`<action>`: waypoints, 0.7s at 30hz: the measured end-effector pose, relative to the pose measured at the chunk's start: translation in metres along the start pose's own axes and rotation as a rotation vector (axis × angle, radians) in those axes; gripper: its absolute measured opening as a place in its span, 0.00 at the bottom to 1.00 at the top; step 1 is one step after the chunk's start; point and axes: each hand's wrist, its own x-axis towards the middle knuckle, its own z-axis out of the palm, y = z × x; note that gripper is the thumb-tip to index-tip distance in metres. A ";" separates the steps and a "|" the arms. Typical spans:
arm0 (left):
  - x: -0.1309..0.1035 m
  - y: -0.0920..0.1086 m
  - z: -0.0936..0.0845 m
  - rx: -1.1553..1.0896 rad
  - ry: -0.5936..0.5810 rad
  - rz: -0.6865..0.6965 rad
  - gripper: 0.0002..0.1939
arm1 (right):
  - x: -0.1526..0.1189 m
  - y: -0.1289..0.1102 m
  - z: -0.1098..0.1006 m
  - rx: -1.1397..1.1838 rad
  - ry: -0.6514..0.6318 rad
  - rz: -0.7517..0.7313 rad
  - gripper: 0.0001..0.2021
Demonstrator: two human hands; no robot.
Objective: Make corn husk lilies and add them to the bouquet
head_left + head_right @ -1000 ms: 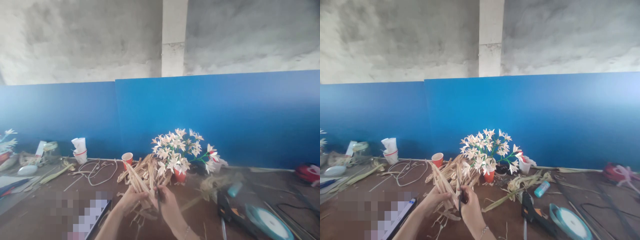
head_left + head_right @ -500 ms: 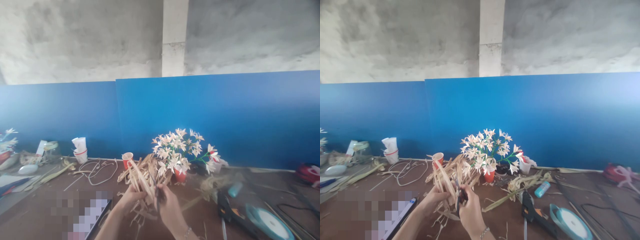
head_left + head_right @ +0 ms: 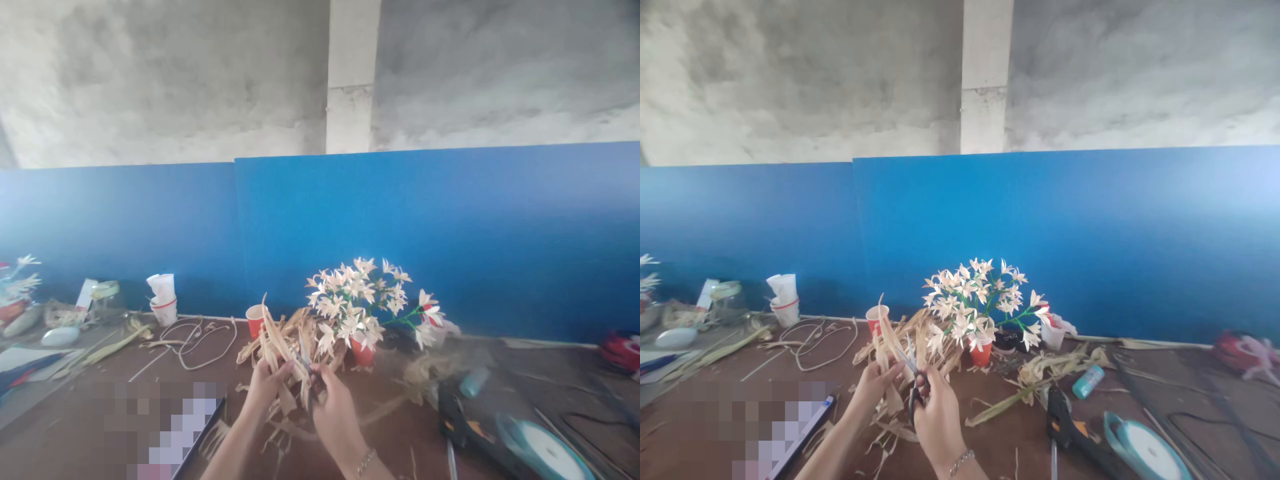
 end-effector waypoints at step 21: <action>-0.033 0.013 0.023 -0.096 -0.420 -0.202 0.15 | -0.019 -0.007 -0.039 0.270 0.112 0.108 0.21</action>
